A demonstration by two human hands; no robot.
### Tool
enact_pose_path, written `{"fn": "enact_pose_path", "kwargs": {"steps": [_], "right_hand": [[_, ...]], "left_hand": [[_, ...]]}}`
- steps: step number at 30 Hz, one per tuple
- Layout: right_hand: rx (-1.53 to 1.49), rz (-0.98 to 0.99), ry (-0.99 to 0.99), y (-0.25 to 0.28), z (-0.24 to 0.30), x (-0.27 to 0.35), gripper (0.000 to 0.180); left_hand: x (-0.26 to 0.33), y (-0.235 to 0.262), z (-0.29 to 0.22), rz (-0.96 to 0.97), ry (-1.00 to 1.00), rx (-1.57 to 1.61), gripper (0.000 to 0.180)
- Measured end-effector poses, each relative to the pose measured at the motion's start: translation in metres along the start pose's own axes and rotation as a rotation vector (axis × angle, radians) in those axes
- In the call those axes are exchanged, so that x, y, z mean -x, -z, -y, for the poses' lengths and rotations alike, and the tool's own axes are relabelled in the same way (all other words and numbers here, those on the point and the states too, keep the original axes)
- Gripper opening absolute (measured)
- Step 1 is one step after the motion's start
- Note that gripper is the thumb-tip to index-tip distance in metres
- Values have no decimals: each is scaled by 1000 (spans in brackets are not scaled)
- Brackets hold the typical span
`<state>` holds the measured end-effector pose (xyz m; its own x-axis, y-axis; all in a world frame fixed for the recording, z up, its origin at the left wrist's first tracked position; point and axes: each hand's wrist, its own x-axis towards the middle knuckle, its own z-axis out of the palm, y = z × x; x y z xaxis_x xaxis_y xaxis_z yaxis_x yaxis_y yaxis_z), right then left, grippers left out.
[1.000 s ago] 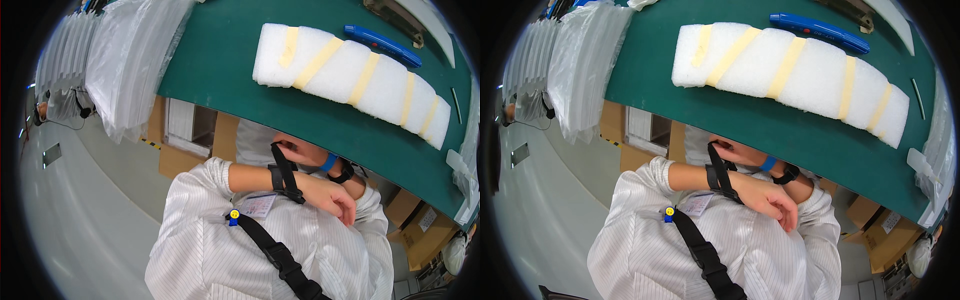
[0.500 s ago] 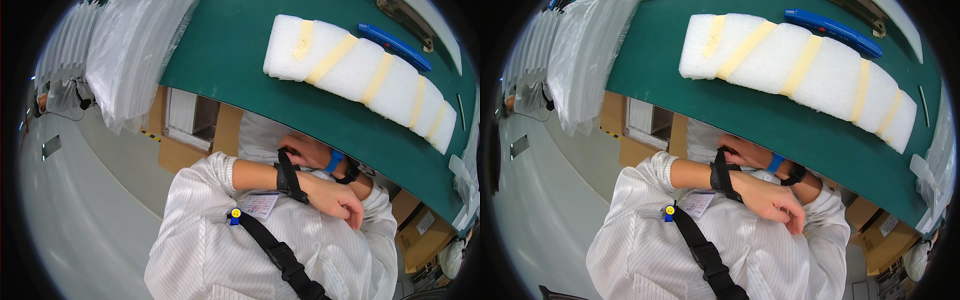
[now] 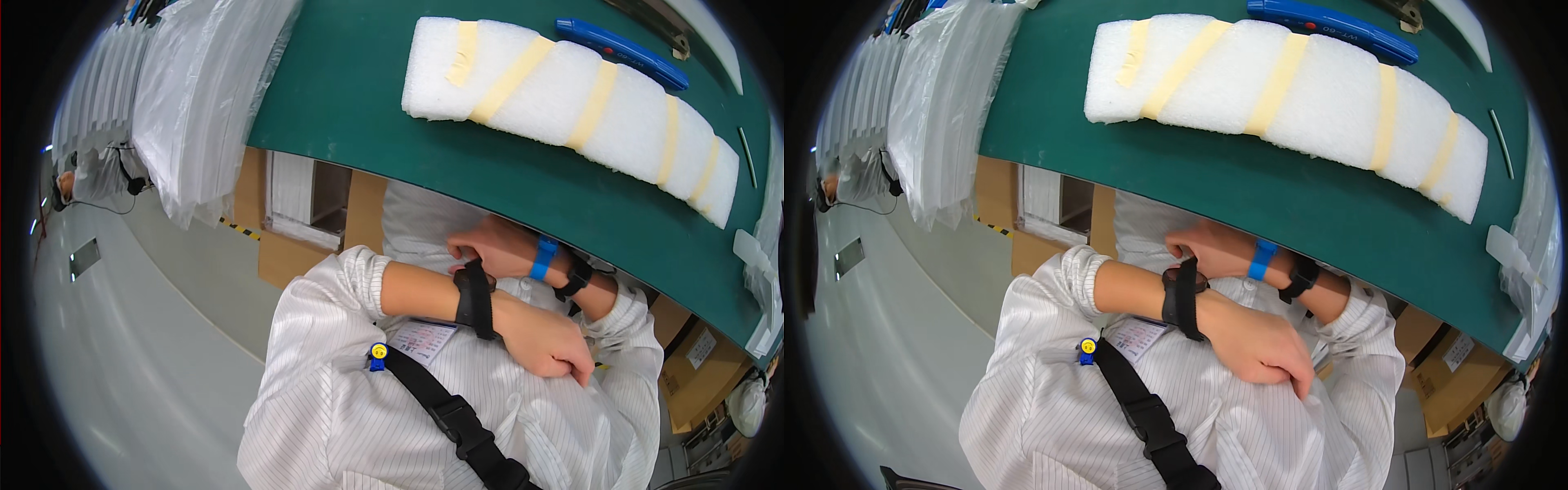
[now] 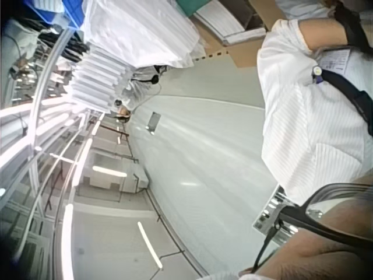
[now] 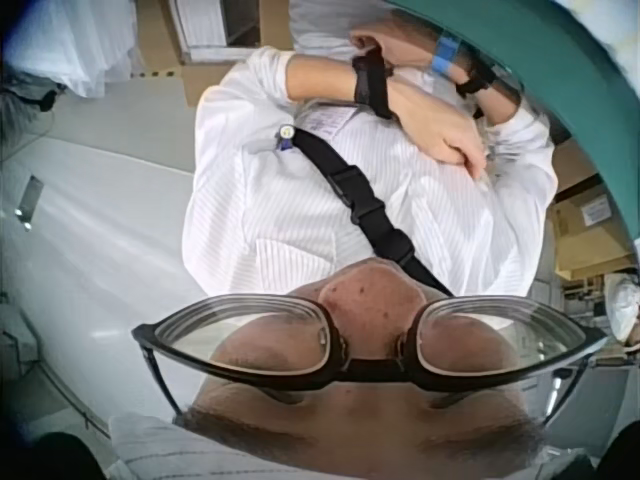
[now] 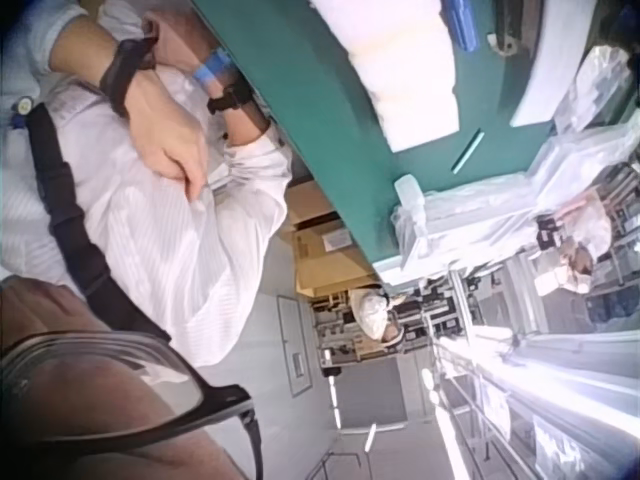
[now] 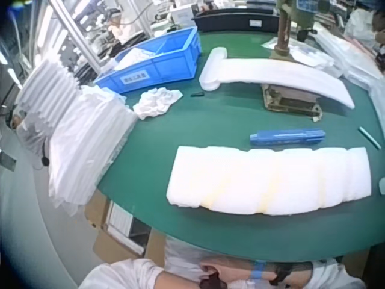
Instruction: Assembling a plastic component frame using foam strips, a threaded metal rod, and a blue application tool at a factory workbench.
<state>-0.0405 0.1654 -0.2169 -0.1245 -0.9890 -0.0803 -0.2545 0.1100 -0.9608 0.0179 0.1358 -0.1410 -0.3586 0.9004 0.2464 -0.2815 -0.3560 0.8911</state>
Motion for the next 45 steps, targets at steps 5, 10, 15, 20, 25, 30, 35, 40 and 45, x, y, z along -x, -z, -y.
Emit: {"fn": "enact_pose_path", "kwargs": {"steps": [5, 10, 15, 20, 25, 30, 35, 40, 45], "right_hand": [[-147, -80, 51, 9, 18, -31, 31], [-157, -17, 101, 13, 43, -49, 27], [27, -192, 321, 14, 54, -52, 26], [152, -72, 70, 20, 63, -48, 34], [165, -59, -22, 4, 13, -49, 41], [-314, -72, 87, -16, -31, -24, 36], [-486, -18, -83, -48, 4, -22, 27], [-459, -43, -51, -53, 5, -35, 27], [-412, 12, 25, -31, 4, -61, 27]], "left_hand": [[-11, -5, 7, 40, 19, 39, 27], [-11, -4, 19, 60, 80, 205, 30], [-9, 17, 46, 94, 246, 310, 34], [-10, 15, 75, 35, 316, 6, 32], [-6, 14, 30, 121, 252, -253, 27], [0, 47, -26, -19, -9, -182, 25], [17, 56, -18, -265, -10, -168, 24], [26, 59, -7, -210, 48, -337, 26], [9, 48, -24, -246, 104, -17, 25]]}}
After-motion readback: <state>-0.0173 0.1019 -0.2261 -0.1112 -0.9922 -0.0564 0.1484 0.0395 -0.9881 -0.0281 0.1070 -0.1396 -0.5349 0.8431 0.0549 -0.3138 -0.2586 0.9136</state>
